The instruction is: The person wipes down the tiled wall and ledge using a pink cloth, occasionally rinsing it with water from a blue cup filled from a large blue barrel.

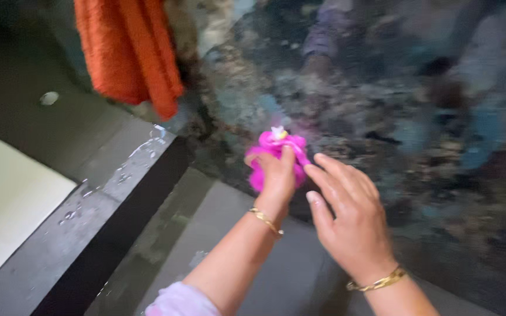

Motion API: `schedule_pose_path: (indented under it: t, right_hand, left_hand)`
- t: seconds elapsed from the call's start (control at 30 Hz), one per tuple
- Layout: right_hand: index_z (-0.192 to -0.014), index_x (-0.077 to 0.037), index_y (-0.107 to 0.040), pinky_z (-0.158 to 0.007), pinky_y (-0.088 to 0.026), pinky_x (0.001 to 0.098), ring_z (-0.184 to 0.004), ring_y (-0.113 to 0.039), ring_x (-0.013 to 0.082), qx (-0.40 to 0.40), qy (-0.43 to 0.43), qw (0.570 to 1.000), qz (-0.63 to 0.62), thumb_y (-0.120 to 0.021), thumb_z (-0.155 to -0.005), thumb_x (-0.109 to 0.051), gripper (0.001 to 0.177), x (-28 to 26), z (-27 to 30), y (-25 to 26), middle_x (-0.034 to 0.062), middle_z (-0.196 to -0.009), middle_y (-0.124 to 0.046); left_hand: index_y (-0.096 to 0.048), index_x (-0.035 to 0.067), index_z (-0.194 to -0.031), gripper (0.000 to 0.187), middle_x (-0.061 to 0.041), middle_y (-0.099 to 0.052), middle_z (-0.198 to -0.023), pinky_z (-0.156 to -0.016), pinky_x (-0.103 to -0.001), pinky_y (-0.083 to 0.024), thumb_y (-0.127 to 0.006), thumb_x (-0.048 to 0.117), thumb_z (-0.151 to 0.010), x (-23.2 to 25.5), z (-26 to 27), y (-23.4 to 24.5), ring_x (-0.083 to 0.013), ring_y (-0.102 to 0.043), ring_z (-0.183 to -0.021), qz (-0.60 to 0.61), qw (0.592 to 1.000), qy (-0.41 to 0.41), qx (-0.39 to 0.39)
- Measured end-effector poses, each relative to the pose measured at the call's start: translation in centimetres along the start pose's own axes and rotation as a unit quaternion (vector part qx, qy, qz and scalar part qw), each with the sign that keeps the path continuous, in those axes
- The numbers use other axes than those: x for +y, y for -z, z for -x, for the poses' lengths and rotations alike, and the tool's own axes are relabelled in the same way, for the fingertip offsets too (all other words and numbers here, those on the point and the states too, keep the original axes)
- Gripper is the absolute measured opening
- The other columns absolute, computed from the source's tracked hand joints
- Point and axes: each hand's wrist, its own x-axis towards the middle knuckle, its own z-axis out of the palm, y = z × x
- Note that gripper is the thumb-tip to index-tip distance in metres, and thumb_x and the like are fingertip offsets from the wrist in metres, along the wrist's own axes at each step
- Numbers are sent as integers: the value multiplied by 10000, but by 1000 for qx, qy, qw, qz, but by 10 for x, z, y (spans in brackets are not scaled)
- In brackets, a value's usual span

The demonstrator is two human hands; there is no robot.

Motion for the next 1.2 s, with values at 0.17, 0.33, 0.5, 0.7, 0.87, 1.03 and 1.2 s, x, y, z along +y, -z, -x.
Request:
schedule_pose_path:
  t: [0.17,0.33,0.5,0.7,0.87,1.03,1.2]
  right_hand:
    - [-1295,-74,-644,-1118,-441,464,-1270,-612,326,46,8,999,2,-695,-883,-79,416,-1,12,37,132,-1369,-636]
    - [-1324,-59,-624,-1105,-440,436,-1303,-585,340,112,-83,990,10,-674,-915,-79,412,24,33,56,154,-1420,-600]
    - [-1338,-55,-614,-1081,-448,429,-1302,-574,350,90,-137,986,-28,-683,-883,-99,462,46,65,54,157,-1428,-582]
    - [-1336,-59,-601,-1061,-443,446,-1273,-578,343,64,-113,991,-35,-699,-845,-115,503,39,92,65,156,-1413,-582]
    - [-1320,-80,-621,-1050,-443,451,-1262,-582,349,87,-95,992,-1,-718,-823,-128,508,39,87,91,149,-1392,-597]
    - [-1308,-87,-633,-1044,-460,423,-1267,-590,342,125,-125,984,-25,-712,-851,-122,465,40,81,117,143,-1411,-602]
    - [-1298,-88,-645,-1047,-464,437,-1271,-592,326,123,-116,985,-30,-720,-836,-124,469,50,92,119,122,-1409,-601]
  left_hand:
    - [-30,-214,-1518,1030,-429,91,-1612,-1249,-558,77,-656,380,-956,49,22,-3,-514,138,-1538,-259,933,-249,22]
    - [-168,-183,-1518,943,-410,-111,-1600,-1245,-601,-34,-649,338,-896,79,73,-18,-540,-25,-1524,-391,822,-410,-50]
    - [-329,-56,-1568,752,-241,-306,-1626,-1285,-525,-176,-597,222,-922,51,102,-20,-383,-246,-1545,-546,651,-508,-142]
    - [-319,-27,-1559,783,-215,-323,-1630,-1242,-497,-202,-585,225,-868,54,137,-28,-357,-296,-1524,-494,665,-524,-200]
    - [-250,-67,-1586,879,-268,-284,-1639,-1277,-526,-181,-653,230,-863,129,138,-47,-403,-241,-1549,-439,740,-500,-97]
    - [-237,-124,-1504,959,-370,-268,-1563,-1224,-574,-166,-713,222,-747,205,117,-54,-479,-227,-1493,-339,775,-532,-38]
    - [-280,-109,-1536,810,-323,-325,-1602,-1272,-513,-222,-631,38,-822,171,102,-42,-425,-296,-1534,-472,717,-511,46]
